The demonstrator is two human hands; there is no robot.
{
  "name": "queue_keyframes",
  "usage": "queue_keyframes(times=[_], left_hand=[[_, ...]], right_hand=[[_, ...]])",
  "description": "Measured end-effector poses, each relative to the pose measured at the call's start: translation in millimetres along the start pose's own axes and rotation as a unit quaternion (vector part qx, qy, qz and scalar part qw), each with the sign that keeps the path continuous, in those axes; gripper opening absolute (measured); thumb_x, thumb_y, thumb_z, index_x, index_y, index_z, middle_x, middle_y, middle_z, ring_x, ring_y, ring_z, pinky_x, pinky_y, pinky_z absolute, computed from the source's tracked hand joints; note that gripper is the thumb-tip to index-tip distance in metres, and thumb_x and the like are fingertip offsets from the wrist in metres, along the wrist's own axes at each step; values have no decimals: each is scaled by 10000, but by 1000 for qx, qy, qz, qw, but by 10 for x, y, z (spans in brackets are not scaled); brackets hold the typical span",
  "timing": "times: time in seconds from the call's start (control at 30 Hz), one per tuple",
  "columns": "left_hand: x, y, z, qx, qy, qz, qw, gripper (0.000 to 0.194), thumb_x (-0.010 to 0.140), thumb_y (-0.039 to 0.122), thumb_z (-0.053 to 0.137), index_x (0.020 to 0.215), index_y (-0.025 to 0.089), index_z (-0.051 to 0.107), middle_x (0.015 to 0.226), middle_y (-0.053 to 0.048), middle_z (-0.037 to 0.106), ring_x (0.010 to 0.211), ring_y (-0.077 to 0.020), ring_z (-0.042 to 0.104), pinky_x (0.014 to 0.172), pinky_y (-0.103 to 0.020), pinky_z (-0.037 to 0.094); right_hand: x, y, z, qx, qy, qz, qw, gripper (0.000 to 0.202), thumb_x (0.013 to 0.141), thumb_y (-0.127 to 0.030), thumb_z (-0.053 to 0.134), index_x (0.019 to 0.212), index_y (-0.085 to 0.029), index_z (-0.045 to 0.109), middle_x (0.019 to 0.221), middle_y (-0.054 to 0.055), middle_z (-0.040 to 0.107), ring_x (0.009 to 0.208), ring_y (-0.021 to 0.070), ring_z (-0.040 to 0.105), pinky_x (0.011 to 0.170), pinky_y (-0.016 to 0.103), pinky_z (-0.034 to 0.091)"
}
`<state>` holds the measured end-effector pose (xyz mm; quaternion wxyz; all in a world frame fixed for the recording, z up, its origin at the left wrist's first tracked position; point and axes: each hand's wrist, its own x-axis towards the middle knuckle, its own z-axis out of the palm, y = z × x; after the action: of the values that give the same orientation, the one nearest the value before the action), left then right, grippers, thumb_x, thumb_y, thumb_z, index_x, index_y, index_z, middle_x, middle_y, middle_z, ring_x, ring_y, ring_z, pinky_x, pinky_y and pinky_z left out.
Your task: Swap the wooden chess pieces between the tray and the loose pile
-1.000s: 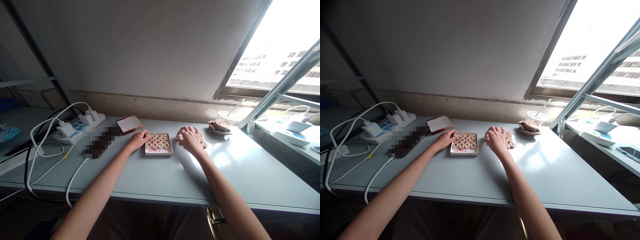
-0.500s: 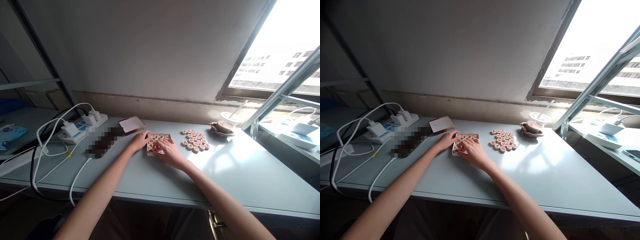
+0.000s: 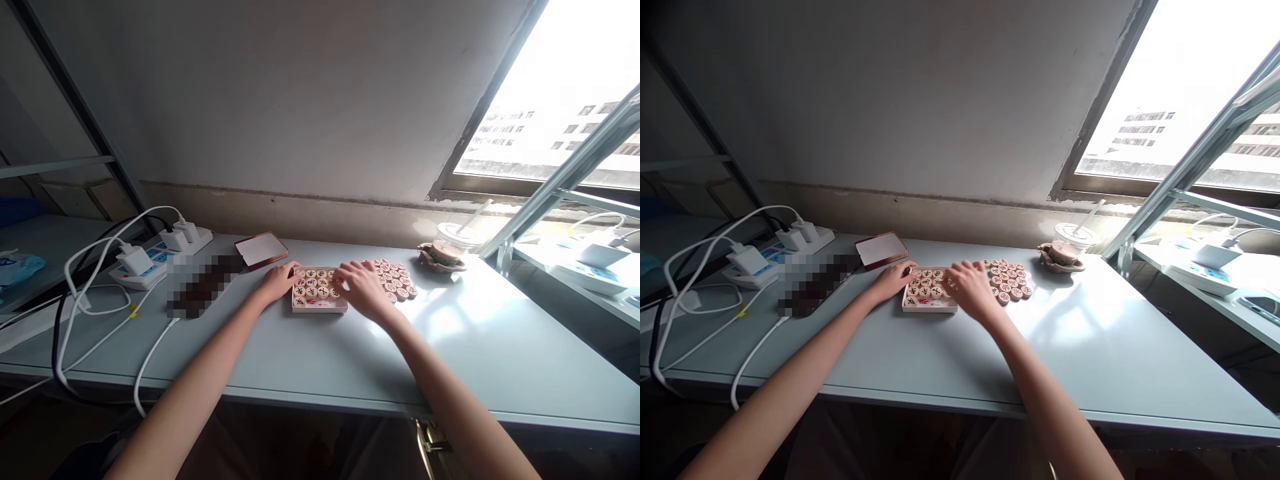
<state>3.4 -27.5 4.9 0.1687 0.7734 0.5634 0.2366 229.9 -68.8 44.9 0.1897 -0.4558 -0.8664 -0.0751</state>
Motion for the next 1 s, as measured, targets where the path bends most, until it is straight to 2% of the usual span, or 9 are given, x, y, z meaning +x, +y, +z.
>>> queue_keyframes(times=[0.13,0.2,0.27,0.4,0.53,0.63,0.73,0.83,1.0], left_hand=[[-17,38,-24,1,-1,-5,1000,335,846,377,405,1086,195,551,961,-70,647,877,-221,587,704,-288,442],[-16,40,-24,0,-2,-7,1000,329,846,375,409,1084,199,552,957,-67,649,880,-220,587,706,-287,442],[-9,30,-16,2,-4,-11,1000,327,847,375,409,1087,204,549,958,-63,650,887,-218,588,710,-284,444],[-4,16,-2,5,2,-10,1000,326,844,378,415,1084,202,550,996,-65,645,898,-216,590,722,-284,446],[-19,36,-12,-1,0,-1,1000,330,847,377,405,1082,196,550,991,-66,649,879,-218,596,708,-288,449],[-21,37,-11,-1,4,2,1000,325,847,375,407,1080,198,549,989,-64,649,888,-218,597,725,-289,450],[-11,23,0,-3,7,0,1000,329,847,377,409,1086,198,546,1015,-69,643,916,-218,592,758,-296,451],[-9,23,1,-5,9,-3,1000,330,846,376,411,1085,196,548,1027,-76,640,933,-223,588,774,-306,451],[-17,35,-8,-5,7,-3,1000,329,849,369,405,1089,195,550,1022,-78,642,924,-226,587,779,-317,449]], right_hand=[[-106,481,-101,-62,-62,100,991,200,789,-390,554,878,-220,607,944,66,606,909,234,494,774,356,275],[-151,620,-97,-76,-101,120,985,176,768,-362,563,867,-226,617,958,65,607,940,248,488,776,366,279],[-163,665,-77,-80,-114,121,983,164,774,-346,542,845,-222,625,937,65,614,944,251,489,777,371,280],[-109,571,-94,-32,-81,101,991,218,790,-418,523,818,-230,629,885,50,618,914,236,502,788,368,285],[-40,325,-145,76,-36,75,994,265,808,-486,497,850,-249,608,882,25,605,866,198,513,787,340,315],[-16,83,-93,129,-43,22,990,254,810,-475,513,877,-243,593,919,33,600,883,195,508,797,338,329],[-13,-91,1,138,-61,-27,988,227,815,-442,530,916,-246,585,974,47,592,955,209,492,816,350,327],[-14,-119,38,139,-66,-31,988,233,832,-452,505,924,-250,576,969,40,593,958,204,490,810,347,326],[-15,-84,26,124,-74,-29,989,305,882,-443,417,766,-225,596,816,23,598,833,177,509,782,337,316]])
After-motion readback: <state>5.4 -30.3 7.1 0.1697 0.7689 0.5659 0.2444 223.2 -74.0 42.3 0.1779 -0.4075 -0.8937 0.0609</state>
